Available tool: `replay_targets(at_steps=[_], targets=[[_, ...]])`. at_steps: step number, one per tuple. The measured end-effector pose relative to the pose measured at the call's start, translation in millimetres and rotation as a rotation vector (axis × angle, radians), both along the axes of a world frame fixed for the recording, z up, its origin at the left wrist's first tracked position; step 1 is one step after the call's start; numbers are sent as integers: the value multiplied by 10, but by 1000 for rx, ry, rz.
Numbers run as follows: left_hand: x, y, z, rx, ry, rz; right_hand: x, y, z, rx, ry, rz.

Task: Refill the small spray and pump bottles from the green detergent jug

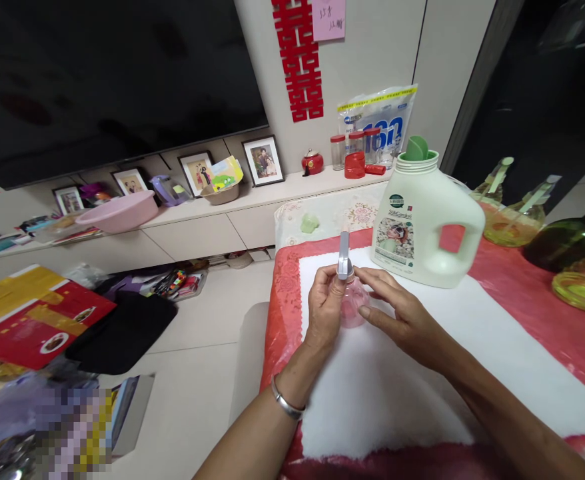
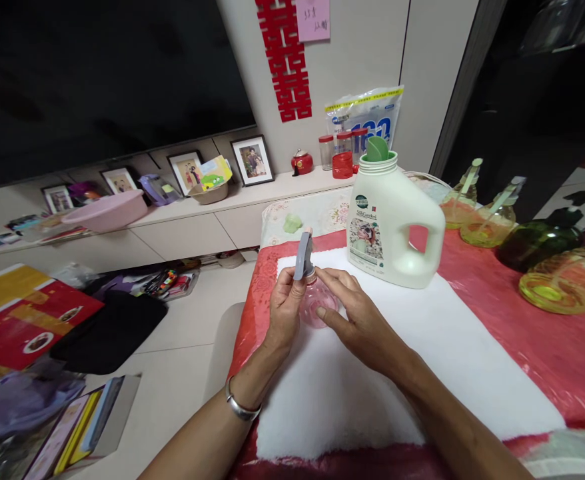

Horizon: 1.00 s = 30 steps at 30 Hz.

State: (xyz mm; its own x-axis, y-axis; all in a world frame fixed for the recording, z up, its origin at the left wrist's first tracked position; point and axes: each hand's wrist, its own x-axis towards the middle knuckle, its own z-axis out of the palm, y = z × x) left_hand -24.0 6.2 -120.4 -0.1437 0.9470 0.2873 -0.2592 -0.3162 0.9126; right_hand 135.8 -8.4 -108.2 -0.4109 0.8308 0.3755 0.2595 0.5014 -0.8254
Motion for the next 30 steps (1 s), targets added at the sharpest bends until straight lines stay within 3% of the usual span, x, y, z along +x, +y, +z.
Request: replay_targets(at_steps=[6,19,30], targets=[[23,-2,-22,10,33,27,-4,13,1,29,3,-4],[-27,25,-67,47,-45,-93,9,14,26,41,-4,-13],[-2,77,-37,10,59,-23,15,14,21,23,-10,-23]])
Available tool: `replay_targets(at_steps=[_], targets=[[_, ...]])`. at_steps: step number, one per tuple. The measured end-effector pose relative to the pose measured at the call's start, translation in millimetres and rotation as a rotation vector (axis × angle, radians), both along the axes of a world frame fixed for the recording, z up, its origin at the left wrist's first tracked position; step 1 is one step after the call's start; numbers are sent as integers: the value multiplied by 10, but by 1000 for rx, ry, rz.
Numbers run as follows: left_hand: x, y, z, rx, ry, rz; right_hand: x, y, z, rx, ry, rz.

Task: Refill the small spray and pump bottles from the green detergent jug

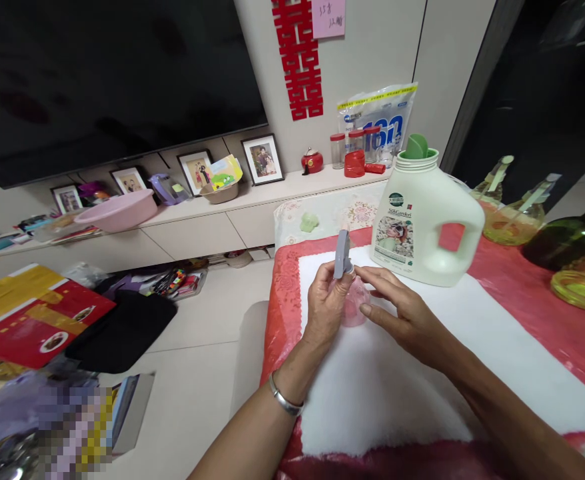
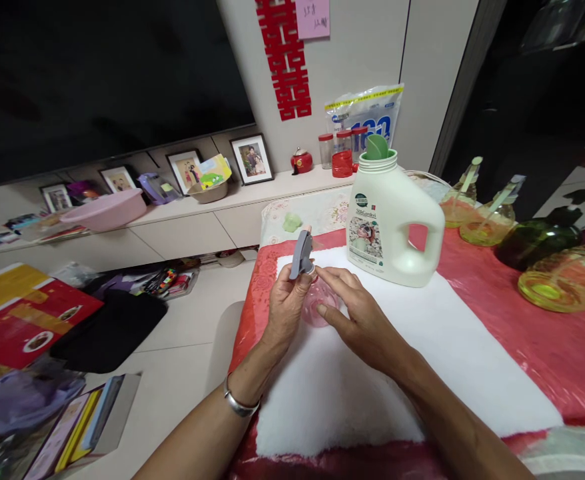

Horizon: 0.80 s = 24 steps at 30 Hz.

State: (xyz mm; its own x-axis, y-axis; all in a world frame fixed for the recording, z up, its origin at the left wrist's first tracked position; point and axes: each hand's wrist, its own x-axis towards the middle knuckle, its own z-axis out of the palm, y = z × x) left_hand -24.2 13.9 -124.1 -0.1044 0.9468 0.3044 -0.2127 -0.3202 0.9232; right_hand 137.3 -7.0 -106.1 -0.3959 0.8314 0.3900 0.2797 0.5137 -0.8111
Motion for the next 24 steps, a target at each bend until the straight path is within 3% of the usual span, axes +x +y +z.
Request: replay_targets(at_steps=[7,17,24], targets=[[-32,-39,33,69,228,68,-8,-11,8,-30,6,-6],[17,-75,66,78,185,98,-24,-8,-19,-66,16,-9],[0,-45,12,25,90,38,28,31,-40,-97,110,36]])
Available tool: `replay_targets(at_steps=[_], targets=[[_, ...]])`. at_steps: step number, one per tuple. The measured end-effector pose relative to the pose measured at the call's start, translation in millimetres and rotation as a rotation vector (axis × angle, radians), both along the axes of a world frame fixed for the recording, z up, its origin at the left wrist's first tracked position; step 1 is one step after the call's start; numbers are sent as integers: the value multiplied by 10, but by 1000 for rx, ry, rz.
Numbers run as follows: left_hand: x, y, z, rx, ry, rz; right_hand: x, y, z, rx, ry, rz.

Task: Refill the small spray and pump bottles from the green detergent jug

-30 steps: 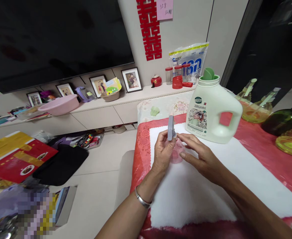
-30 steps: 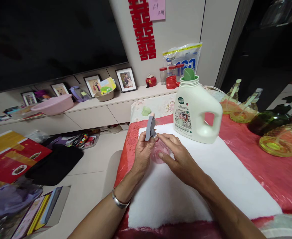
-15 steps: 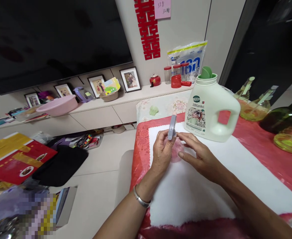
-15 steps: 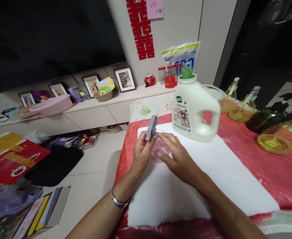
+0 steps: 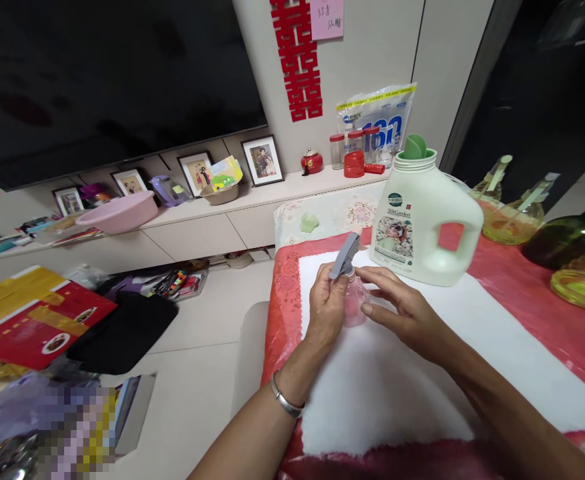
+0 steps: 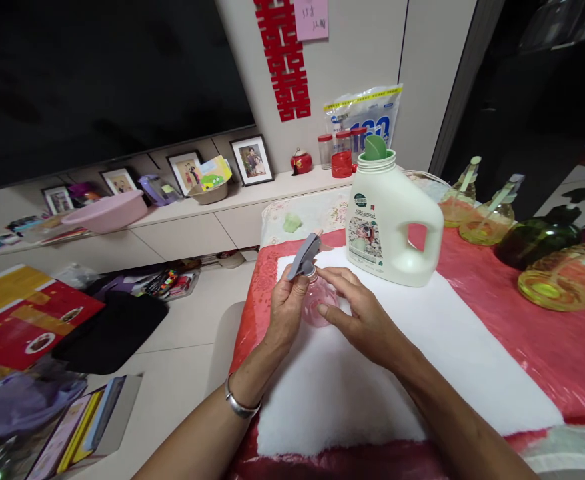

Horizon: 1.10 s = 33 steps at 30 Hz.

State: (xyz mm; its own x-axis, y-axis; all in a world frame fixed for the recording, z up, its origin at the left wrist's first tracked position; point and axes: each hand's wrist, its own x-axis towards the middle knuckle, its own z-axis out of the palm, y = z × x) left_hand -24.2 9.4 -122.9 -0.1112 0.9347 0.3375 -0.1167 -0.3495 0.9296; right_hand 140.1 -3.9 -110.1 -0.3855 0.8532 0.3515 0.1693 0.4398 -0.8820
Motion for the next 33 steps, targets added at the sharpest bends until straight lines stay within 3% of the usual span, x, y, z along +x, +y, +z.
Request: replay_targets(at_steps=[13,22,29,33], targets=[[37,-28,-17,-26,-135,-33,-11,-27,25,-50,74,-14],[88,-5,7,-41,-174,-47,-119,-53,-19,-79,136,-102],[67,4,-28,-22,-58,12,-114,-13,-84,-61,106,-116],[75,-43,24,-7,-40,-1,-108,-19,-96,-80,128,-111]])
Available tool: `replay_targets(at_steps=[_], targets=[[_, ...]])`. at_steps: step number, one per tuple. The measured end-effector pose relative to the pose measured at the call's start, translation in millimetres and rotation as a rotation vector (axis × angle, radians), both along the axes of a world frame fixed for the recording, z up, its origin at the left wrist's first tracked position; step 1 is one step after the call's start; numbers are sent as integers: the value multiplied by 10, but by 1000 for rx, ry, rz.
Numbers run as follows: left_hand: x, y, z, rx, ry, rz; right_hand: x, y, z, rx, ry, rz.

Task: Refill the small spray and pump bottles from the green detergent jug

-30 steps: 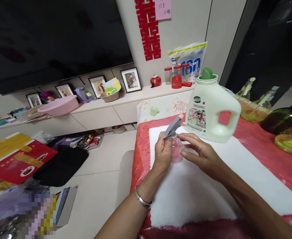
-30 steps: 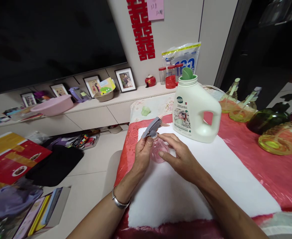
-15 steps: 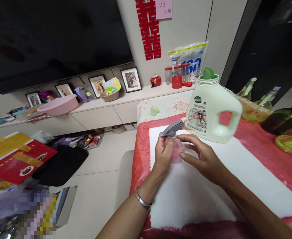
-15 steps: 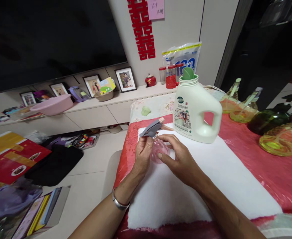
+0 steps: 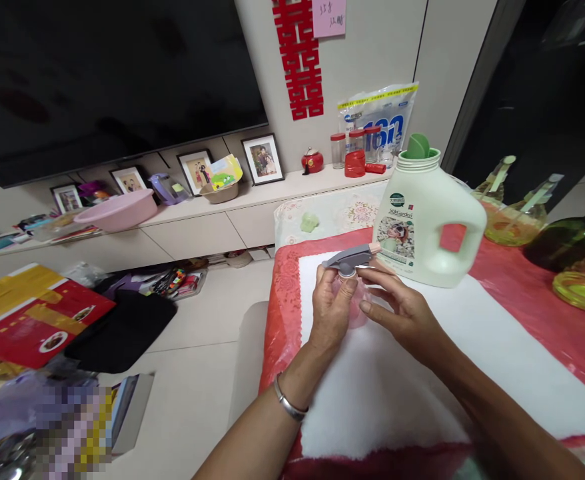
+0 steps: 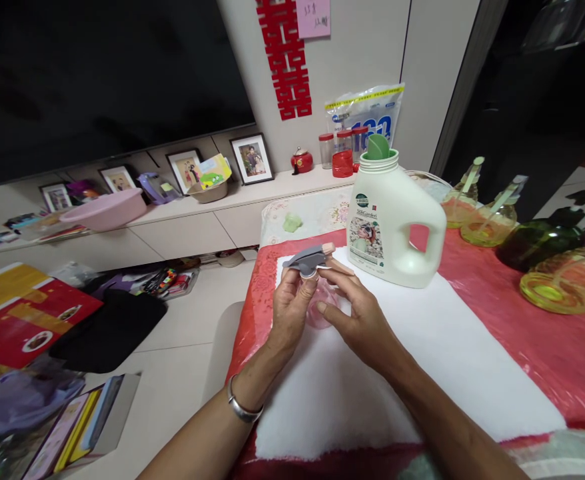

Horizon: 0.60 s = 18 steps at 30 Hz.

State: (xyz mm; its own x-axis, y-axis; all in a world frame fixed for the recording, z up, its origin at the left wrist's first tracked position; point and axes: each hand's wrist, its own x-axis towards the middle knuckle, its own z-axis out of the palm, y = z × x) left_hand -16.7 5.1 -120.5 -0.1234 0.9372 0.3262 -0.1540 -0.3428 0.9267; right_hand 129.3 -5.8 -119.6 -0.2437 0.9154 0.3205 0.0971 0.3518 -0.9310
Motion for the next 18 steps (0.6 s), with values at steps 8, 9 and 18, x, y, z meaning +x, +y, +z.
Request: replay_targets(at_steps=[8,9,18], targets=[[44,-16,21,27,-81,-45,-128,-25,-79,-2,26,-116],[47,-13,0,30,-95,-46,-137,-24,-86,7,18,-116],[16,-8,-22,21,-26,-9,-160,-22,-138,23,1,-118]])
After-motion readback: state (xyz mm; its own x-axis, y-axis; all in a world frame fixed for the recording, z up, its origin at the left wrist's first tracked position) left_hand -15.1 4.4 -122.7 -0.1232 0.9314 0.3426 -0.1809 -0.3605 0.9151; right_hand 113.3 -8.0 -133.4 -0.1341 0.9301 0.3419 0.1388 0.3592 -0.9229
